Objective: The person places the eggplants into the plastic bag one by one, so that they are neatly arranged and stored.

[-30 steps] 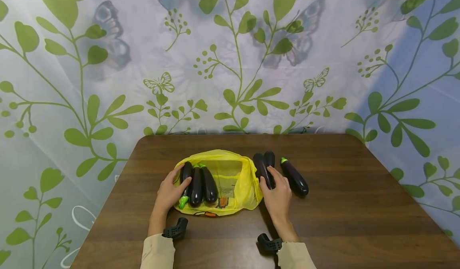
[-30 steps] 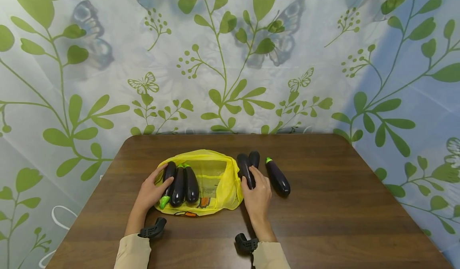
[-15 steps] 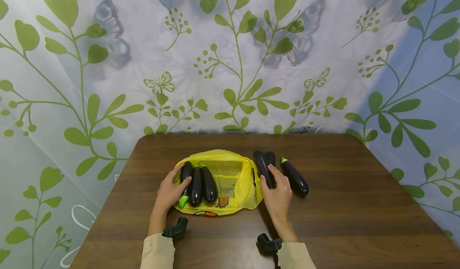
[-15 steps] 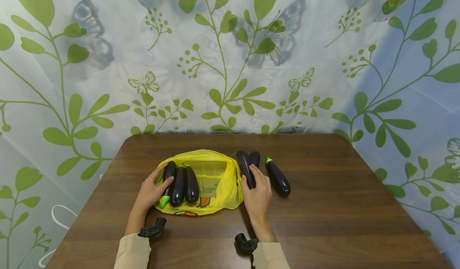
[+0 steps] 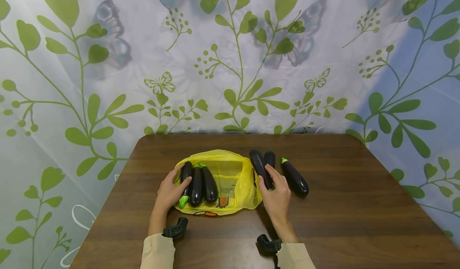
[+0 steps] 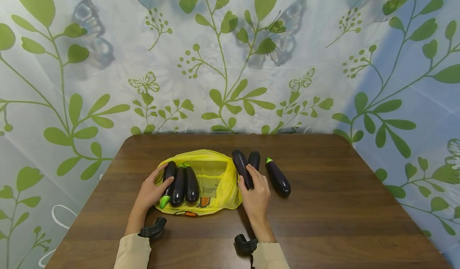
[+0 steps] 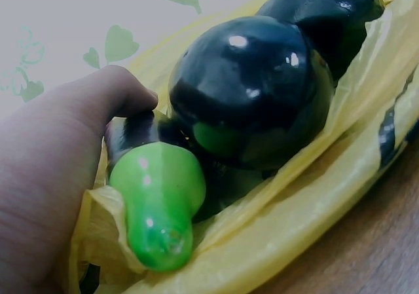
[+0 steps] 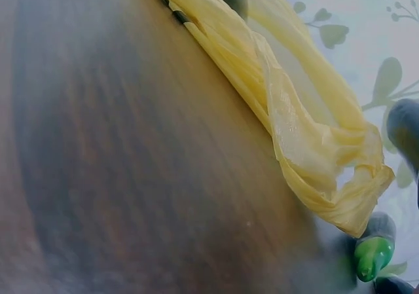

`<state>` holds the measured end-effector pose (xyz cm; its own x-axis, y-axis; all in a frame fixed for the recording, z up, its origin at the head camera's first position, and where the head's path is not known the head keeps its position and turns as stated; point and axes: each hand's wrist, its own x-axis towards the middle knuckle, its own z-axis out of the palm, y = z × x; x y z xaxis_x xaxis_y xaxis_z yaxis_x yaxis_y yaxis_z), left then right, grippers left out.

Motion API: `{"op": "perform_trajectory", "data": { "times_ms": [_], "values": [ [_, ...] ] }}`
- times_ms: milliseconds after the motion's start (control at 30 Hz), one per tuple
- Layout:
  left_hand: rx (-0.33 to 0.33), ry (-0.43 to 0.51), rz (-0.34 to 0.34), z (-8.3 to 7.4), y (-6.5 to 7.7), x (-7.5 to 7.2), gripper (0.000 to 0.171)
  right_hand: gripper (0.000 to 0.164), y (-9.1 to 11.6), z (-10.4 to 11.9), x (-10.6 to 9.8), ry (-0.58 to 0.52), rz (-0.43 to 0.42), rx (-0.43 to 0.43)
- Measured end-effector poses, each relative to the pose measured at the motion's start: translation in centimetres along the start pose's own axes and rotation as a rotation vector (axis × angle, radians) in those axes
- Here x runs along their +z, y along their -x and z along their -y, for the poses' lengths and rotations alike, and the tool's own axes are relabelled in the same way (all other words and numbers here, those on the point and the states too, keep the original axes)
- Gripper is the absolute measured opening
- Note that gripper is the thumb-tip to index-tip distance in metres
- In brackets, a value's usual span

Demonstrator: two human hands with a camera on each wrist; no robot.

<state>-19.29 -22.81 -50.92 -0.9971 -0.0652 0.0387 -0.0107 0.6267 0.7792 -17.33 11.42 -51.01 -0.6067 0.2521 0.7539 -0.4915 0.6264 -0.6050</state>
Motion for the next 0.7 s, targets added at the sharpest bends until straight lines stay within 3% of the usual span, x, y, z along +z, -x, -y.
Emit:
{"op": "perform_trajectory", "data": {
  "times_ms": [367,700],
  "values": [
    [0.01,0.023,0.005,-0.08,0.01,-0.02,0.067,0.043,0.11,0.01,0.18,-0.037,0.006,-0.049],
    [0.011,0.025,0.008,-0.09,0.02,-0.08,0.068,0.042,0.23,0.17,0.45,-0.08,0.025,-0.037]
  ]
}}
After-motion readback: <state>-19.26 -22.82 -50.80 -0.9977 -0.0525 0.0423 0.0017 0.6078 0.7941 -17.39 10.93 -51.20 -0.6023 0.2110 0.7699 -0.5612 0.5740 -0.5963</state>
